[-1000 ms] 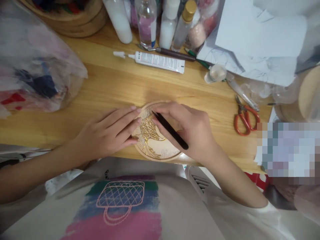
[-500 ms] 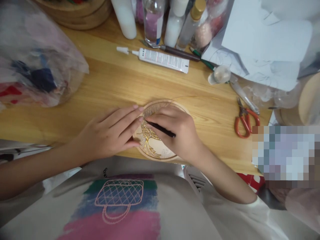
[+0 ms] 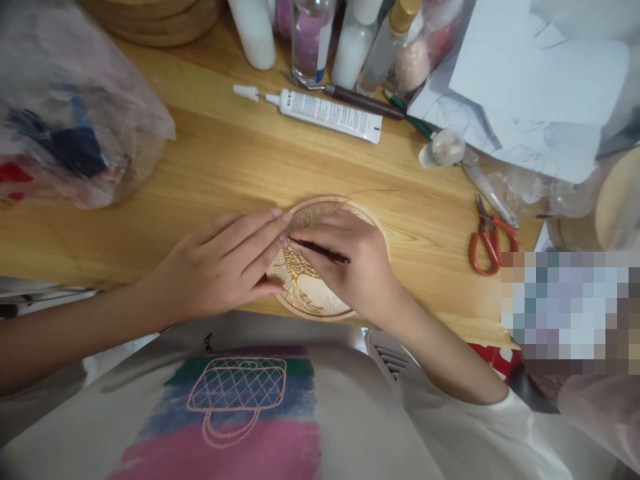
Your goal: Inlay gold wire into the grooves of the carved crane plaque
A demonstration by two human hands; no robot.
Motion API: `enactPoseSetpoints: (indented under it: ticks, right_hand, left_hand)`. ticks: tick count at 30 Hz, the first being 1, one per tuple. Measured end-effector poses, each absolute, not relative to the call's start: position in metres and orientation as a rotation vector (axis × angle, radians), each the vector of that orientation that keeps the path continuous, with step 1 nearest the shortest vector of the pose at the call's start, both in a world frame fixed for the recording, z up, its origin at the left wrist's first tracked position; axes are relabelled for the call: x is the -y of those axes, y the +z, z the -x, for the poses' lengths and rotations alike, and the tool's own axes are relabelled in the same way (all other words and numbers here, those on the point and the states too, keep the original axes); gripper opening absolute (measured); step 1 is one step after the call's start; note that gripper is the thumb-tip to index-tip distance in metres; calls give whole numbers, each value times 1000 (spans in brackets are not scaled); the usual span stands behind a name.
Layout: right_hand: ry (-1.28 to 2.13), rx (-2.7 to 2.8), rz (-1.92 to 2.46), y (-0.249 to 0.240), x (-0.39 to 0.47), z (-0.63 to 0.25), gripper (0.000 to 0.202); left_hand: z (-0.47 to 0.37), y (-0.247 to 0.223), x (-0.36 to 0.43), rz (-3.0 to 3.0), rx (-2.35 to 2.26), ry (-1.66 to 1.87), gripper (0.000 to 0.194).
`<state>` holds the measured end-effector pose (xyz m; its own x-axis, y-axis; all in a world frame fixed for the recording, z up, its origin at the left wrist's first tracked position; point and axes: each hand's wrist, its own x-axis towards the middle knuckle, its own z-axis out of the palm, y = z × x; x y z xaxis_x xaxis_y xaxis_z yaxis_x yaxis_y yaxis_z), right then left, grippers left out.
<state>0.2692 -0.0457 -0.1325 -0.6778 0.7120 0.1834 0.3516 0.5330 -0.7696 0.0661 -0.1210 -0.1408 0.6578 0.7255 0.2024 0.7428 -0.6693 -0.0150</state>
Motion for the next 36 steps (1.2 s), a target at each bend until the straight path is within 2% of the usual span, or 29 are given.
enactPoseSetpoints:
  ticks: [23,36]
  right_hand:
    - [948,2011,1352,-130,80,-252,8]
    - [927,1948,1405,-133,87,-254,8]
  left_hand:
    - [-68,-142,120,2759,1228,-354,52]
    - [-68,-143,120,2697,1205,-357,52]
